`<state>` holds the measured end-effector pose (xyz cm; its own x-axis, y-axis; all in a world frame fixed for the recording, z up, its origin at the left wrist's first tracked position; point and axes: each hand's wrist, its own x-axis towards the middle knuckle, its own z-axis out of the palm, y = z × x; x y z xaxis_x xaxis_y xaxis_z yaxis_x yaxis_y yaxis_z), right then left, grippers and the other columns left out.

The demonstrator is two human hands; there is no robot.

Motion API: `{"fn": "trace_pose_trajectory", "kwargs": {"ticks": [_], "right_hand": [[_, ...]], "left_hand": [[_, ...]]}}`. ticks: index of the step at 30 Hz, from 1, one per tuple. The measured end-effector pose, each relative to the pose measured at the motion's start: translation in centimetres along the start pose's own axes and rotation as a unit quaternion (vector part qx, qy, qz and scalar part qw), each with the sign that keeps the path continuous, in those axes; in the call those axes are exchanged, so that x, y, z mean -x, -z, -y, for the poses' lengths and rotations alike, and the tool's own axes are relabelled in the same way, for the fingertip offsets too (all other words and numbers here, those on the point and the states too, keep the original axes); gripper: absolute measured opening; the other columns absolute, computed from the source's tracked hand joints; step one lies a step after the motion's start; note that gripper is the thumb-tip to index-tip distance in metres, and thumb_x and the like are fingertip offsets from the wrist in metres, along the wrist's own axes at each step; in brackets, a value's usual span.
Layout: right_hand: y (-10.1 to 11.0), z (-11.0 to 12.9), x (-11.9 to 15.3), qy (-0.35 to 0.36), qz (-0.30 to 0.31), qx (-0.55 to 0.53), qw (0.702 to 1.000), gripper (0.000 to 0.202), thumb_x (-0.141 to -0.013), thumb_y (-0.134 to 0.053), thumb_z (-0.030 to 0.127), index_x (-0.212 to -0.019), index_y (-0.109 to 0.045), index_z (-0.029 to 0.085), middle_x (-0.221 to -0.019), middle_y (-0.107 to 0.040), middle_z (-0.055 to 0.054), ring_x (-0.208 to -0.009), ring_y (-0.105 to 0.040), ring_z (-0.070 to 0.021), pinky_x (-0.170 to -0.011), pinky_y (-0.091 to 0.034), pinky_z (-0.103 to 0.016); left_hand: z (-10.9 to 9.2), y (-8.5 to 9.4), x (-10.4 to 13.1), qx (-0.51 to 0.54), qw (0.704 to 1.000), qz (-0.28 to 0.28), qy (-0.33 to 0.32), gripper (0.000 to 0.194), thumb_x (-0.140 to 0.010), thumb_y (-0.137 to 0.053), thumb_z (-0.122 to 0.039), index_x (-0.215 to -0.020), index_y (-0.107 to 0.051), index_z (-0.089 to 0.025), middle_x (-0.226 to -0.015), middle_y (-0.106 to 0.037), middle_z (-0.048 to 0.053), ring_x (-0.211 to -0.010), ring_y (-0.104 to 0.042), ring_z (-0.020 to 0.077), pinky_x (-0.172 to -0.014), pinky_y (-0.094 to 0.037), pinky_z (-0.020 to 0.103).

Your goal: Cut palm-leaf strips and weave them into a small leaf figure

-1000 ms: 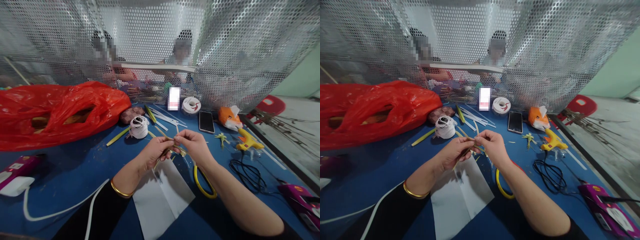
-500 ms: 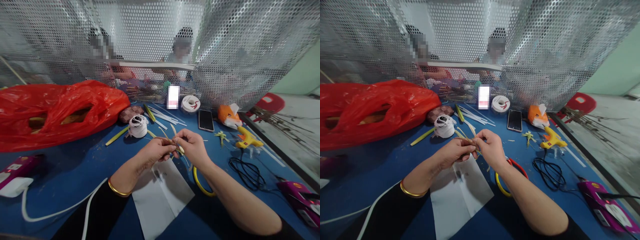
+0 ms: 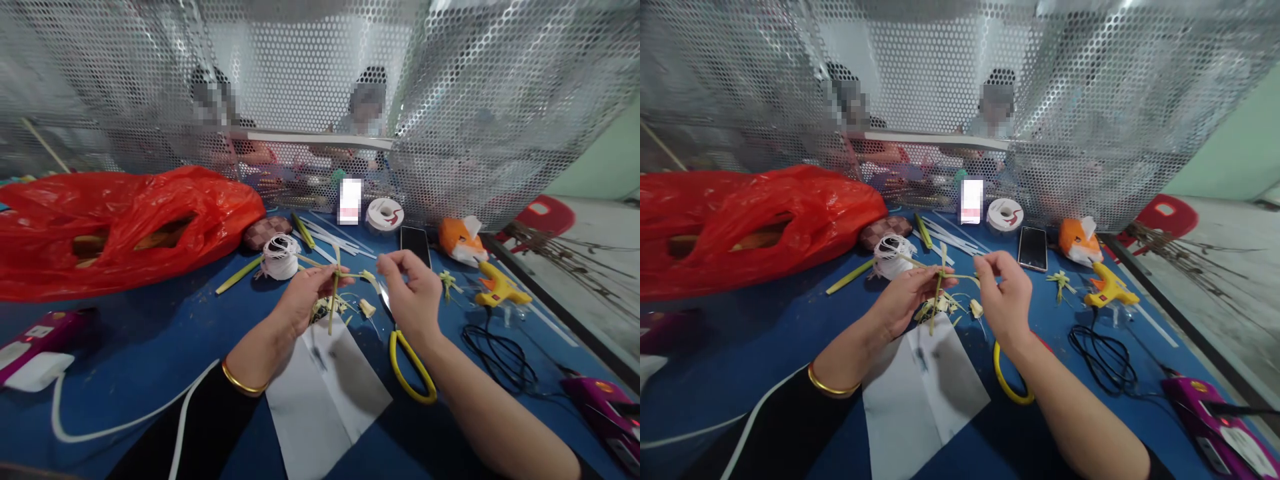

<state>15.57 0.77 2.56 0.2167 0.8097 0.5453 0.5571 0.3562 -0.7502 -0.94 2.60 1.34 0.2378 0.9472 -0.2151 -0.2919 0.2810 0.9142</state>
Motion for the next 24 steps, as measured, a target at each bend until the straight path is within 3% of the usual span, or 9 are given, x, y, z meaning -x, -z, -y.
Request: {"fn": "trace_pose_trajectory", "kwargs": {"ticks": [3, 5, 10, 24], "right_hand": [[-1.0, 0.4, 1.1, -0.024, 0.196, -0.005, 0.98, 0.033, -0.09, -0.053, 0.039, -0.063, -0.058, 0.02, -0.059, -0.057, 0.001, -0.059, -0.05, -0.0151, -0.057, -0.037, -0.027], [-2.0, 0.4, 1.8, -0.056, 0.281, -0.033, 0.957, 0.031, -0.088, -0.054, 0.038, -0.063, -0.058, 0.02, -0.059, -0.057, 0.001, -0.058, -0.05, -0.0148, -0.056, -0.036, -0.026], [-3.5, -0.3, 2.8, -0.099, 0.255, -0.119, 0.955, 0.029, -0.087, -0.05, 0.032, -0.062, -0.056, 0.019, -0.062, -0.06, 0.0, -0.062, -0.053, -0.0153, -0.061, -0.041, -0.026], [-2.6, -0.3, 2.2, 0.052, 0.275, -0.048, 0.959, 0.029, -0.088, -0.044, 0.02, -0.059, -0.041, 0.021, -0.062, -0.048, 0.001, -0.063, -0.046, -0.0142, -0.06, -0.035, -0.026]], "left_hand": [[-0.2, -0.1, 0.0, 0.035, 0.999, -0.014, -0.027, 0.013, -0.079, -0.066, -0.015, -0.089, -0.075, -0.013, -0.083, -0.076, 0.009, -0.082, -0.068, 0.0143, -0.075, -0.046, 0.022], [-0.2, -0.3, 0.0, 0.05, 0.998, -0.012, -0.024, 0.017, -0.075, -0.067, -0.01, -0.091, -0.074, -0.011, -0.081, -0.075, 0.009, -0.076, -0.067, 0.014, -0.073, -0.048, 0.023], [0.2, -0.5, 0.0, 0.052, 0.999, 0.003, -0.001, 0.024, -0.072, -0.071, -0.013, -0.096, -0.073, -0.012, -0.083, -0.075, 0.01, -0.069, -0.066, 0.0152, -0.065, -0.05, 0.025], [0.7, -0.8, 0.2, 0.089, 0.995, -0.027, -0.038, 0.021, -0.066, -0.074, -0.009, -0.087, -0.076, -0.011, -0.08, -0.076, 0.009, -0.077, -0.07, 0.0165, -0.081, -0.052, 0.027]]}}
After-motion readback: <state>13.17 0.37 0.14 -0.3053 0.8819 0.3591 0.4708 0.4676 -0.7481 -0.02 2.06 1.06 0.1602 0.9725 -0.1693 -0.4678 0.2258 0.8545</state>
